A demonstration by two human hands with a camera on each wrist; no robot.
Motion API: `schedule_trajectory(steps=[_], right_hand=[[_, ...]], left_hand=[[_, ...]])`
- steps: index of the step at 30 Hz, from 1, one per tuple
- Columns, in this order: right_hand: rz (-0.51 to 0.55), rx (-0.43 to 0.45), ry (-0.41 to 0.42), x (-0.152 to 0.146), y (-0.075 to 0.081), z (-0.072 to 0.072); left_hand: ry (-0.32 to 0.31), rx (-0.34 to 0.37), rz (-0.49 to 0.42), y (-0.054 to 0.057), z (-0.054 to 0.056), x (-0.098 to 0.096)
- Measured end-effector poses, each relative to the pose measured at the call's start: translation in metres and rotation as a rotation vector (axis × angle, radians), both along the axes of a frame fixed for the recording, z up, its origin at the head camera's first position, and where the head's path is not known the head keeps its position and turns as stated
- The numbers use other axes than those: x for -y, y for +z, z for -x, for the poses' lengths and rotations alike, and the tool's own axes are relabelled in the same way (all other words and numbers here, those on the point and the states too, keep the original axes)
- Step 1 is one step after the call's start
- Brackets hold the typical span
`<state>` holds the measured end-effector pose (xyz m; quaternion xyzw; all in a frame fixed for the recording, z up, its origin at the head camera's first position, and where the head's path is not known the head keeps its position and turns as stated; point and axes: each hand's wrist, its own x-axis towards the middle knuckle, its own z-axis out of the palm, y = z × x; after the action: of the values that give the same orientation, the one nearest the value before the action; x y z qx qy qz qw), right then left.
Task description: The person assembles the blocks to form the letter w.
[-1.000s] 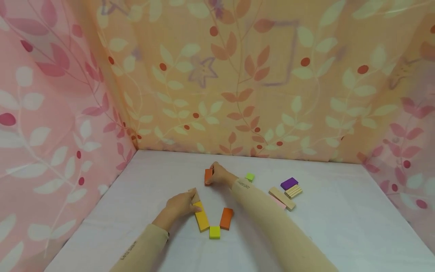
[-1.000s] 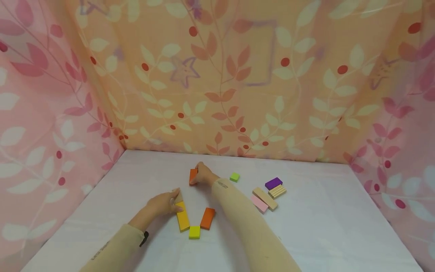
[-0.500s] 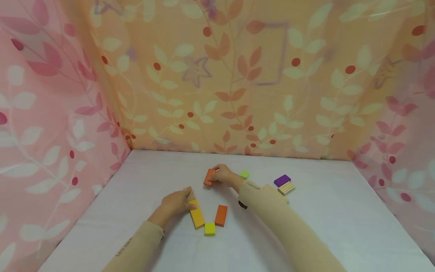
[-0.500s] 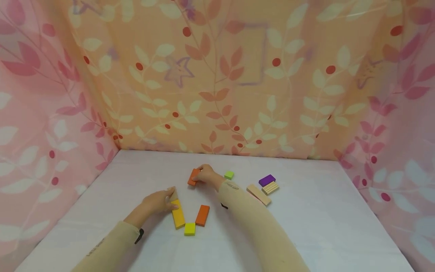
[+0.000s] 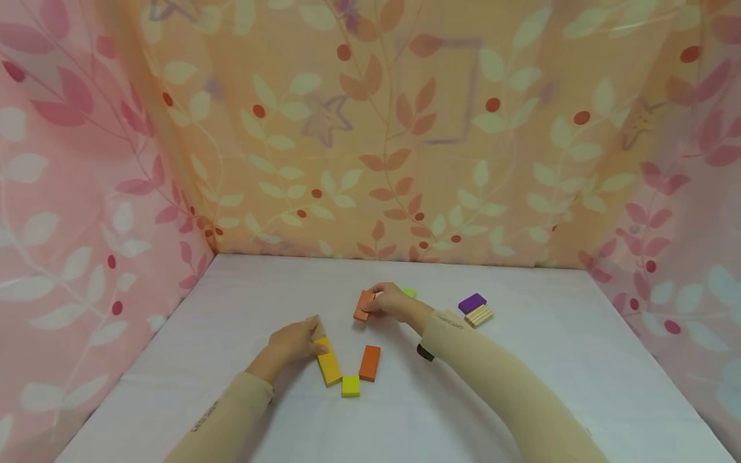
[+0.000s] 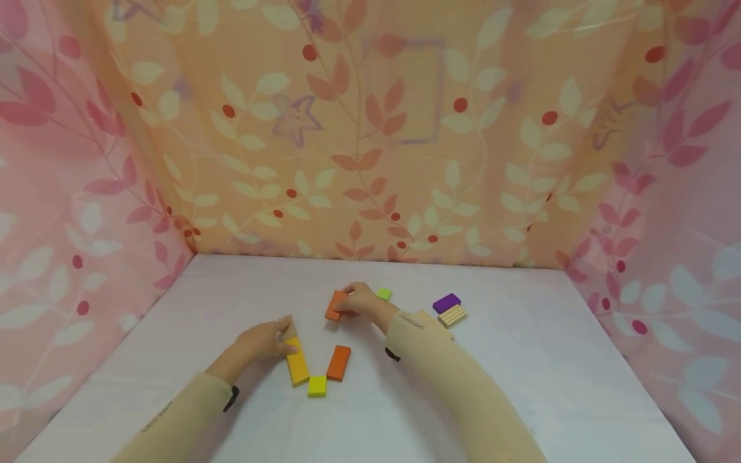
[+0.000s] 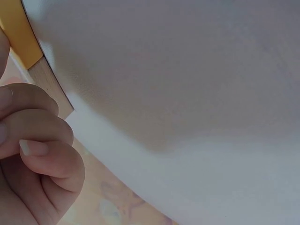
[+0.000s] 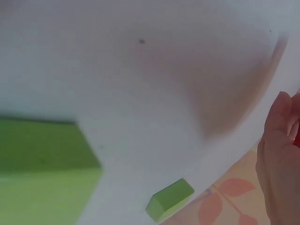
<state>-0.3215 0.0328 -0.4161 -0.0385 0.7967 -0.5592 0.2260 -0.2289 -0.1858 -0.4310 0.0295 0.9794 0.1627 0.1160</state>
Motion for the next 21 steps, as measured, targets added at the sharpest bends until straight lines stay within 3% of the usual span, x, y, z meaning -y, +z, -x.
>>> schedule_trajectory(steps=[12,21], right_hand=[[-0.011,0.032,-0.067,-0.015,-0.006,-0.004],[0.022,0.040,-0.041,-0.026,-0.009,-0.008]], left_hand=[[-0.009,0.010,-0.002,0.002,-0.001,0.001],[-0.030,0.010,0.007,0.002,0.001,0.002]])
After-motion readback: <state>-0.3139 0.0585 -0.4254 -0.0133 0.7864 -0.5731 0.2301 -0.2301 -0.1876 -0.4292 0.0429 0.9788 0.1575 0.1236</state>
